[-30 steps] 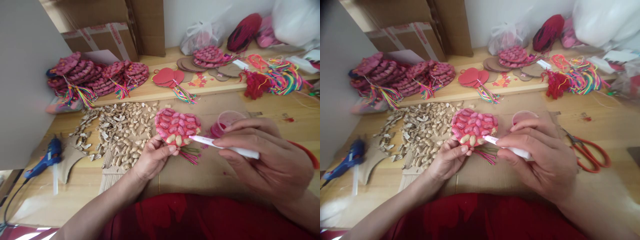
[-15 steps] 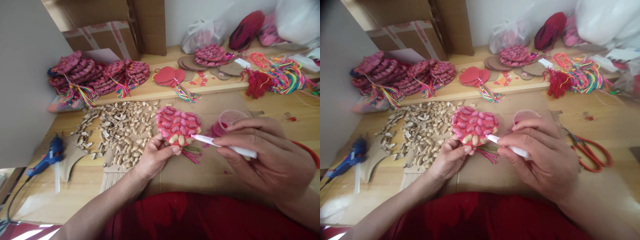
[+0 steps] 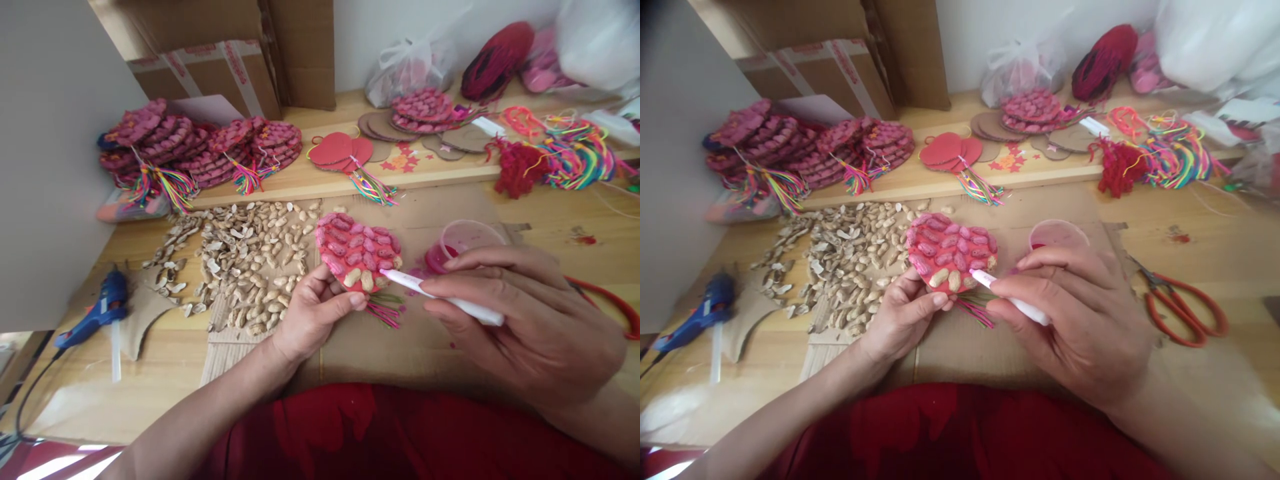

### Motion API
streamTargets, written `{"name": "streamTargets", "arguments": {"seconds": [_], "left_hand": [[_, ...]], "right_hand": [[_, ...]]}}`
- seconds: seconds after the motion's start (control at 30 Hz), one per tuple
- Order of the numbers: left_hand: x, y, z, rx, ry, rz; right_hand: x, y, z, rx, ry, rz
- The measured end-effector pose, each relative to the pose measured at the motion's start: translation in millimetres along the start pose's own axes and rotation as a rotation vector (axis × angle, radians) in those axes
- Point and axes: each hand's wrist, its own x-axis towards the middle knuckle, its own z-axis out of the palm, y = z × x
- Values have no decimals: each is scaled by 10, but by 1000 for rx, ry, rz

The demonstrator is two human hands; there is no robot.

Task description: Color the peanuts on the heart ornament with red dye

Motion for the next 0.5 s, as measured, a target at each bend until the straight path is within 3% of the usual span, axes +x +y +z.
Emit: {"name": "streamTargets", "arguments": {"seconds": [0.5], "left_hand": [[41, 42, -7, -38, -25, -63]], "right_hand": [[-21, 108, -31, 85, -93, 36]]}}
